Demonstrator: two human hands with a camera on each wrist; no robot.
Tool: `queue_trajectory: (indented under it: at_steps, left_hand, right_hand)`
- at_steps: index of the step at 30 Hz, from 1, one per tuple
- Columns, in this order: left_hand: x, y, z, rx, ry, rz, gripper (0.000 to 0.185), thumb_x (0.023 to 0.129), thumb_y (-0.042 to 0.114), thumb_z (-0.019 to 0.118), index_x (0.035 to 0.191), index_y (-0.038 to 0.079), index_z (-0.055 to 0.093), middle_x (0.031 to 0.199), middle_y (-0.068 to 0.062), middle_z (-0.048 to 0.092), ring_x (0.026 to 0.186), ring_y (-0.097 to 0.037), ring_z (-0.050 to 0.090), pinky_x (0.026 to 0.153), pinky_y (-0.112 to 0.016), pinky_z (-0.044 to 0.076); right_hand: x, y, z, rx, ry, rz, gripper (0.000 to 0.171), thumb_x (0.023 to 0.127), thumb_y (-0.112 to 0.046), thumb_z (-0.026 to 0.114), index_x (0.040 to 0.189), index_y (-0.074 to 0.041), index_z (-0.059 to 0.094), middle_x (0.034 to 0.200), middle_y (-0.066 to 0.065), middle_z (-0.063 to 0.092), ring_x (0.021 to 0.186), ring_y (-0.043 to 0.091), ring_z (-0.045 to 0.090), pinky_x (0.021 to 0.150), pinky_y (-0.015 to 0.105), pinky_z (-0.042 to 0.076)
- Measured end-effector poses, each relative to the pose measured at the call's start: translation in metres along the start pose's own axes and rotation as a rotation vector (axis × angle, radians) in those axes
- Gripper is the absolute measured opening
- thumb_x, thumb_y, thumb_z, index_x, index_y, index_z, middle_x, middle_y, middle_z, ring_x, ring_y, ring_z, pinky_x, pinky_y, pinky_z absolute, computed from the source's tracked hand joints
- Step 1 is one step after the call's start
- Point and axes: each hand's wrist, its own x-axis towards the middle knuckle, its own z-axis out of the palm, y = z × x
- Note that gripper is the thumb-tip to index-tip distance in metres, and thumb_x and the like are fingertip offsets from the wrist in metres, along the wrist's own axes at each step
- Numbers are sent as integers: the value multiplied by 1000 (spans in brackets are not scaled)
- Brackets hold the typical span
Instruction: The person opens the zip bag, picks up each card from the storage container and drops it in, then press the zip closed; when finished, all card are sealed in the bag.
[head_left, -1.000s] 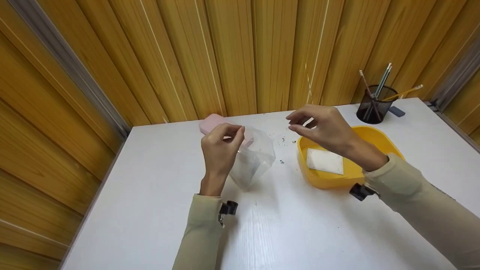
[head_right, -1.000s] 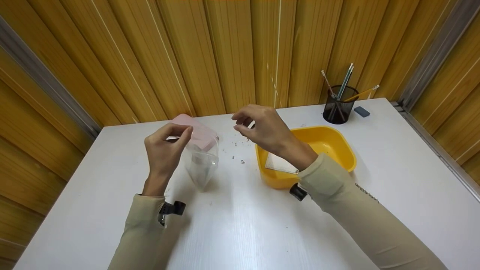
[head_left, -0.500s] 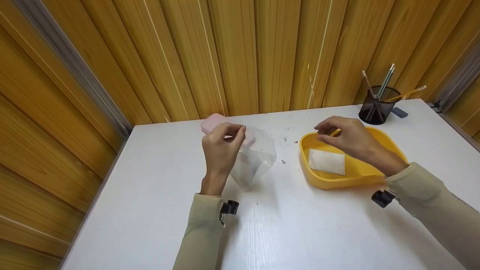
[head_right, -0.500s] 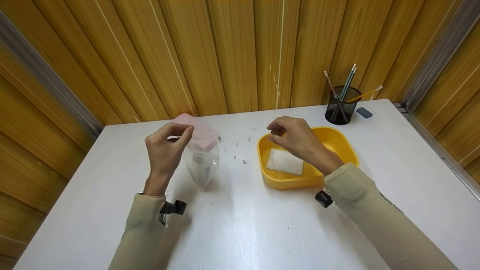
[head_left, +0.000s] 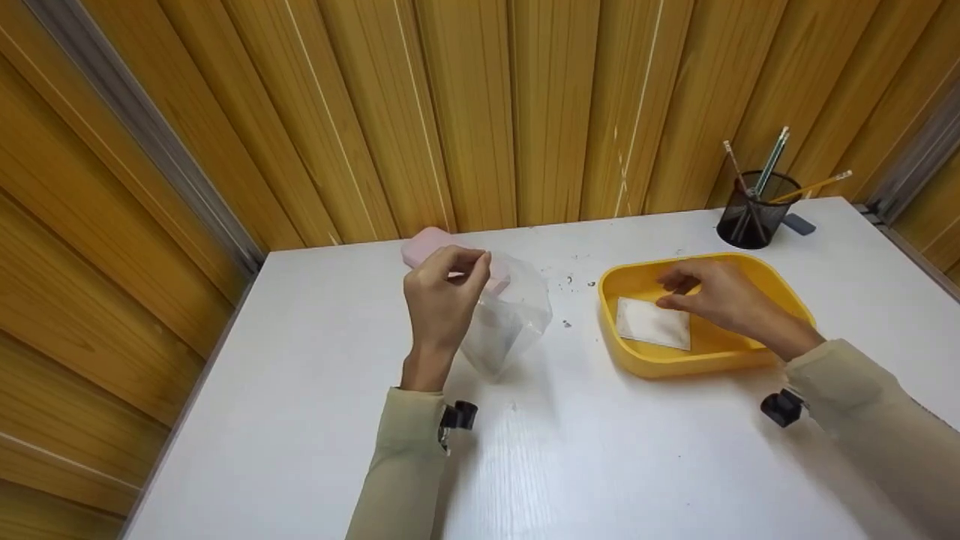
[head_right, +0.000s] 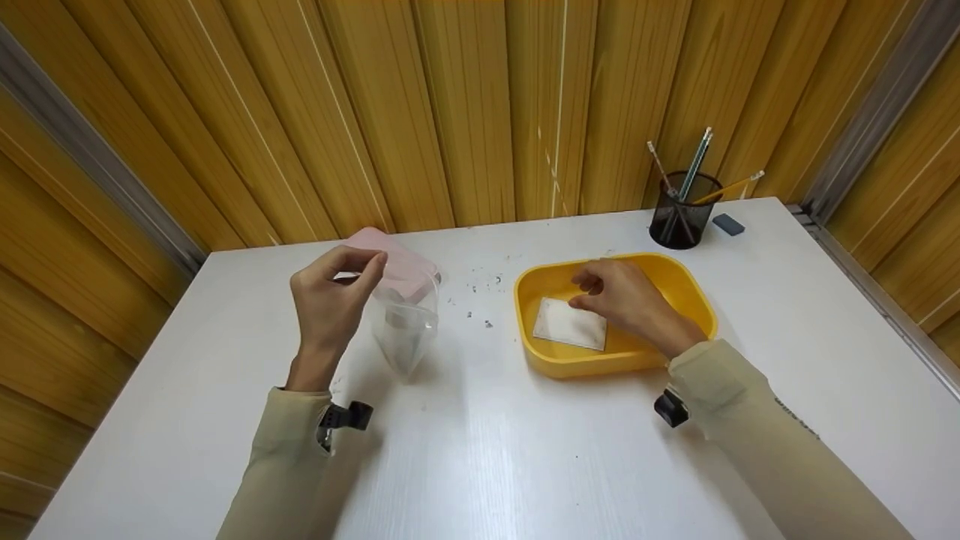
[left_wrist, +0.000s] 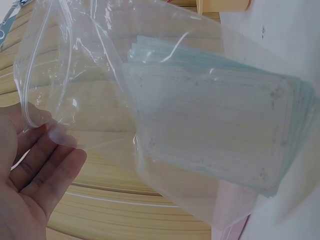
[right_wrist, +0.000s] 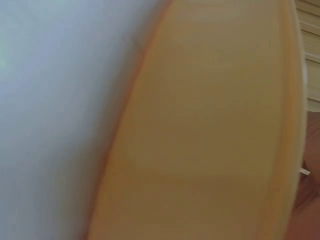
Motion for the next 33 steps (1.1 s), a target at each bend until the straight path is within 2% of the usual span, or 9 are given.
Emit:
queue_trajectory:
  at_steps: [7, 15, 18, 24, 33]
  left_hand:
    - [1, 1, 0, -6, 2, 9, 5, 93, 3, 79, 89, 0, 78, 86, -8, 77, 75, -19, 75, 69, -25, 63]
    - [1, 1, 1, -12, -4, -3, 5, 94, 4, 78, 91, 0, 78, 87, -8, 77, 76, -19, 75, 70, -25, 63]
    - [1, 1, 1, -14, -2, 3, 4, 94, 2, 78, 90, 0, 78, 86, -8, 77, 76, -19, 75, 69, -25, 63]
    - [1, 0, 3, -19, 15, 31, 4, 90, -2, 79, 89, 1, 78, 84, -8, 77, 73, -19, 75, 68, -27, 63]
    - [0, -1, 2, -18, 18, 24, 4, 91, -2, 80, 88, 1, 78, 85, -8, 77, 73, -18, 74, 67, -27, 63]
  right_hand:
    - [-2, 16, 5, 8, -52, 41, 42, 94, -20, 84, 125, 5, 70, 116, 19, 72, 104, 32, 65, 91, 39, 56]
    - [-3, 27, 7, 22, -118, 95, 58, 91, -26, 88, 130, 10, 65, 118, 21, 70, 105, 35, 61, 98, 56, 53]
    - [-5, 28, 7, 17, -132, 104, 62, 89, -28, 89, 130, 11, 64, 115, 20, 70, 102, 33, 61, 96, 54, 54]
    - [-4, 29, 6, -38, -140, 96, 56, 84, -29, 93, 117, 10, 68, 102, 15, 69, 93, 30, 57, 85, 47, 50]
    - [-3, 29, 6, -74, -137, 134, 53, 84, -28, 93, 112, 11, 69, 102, 17, 70, 90, 31, 58, 85, 48, 52]
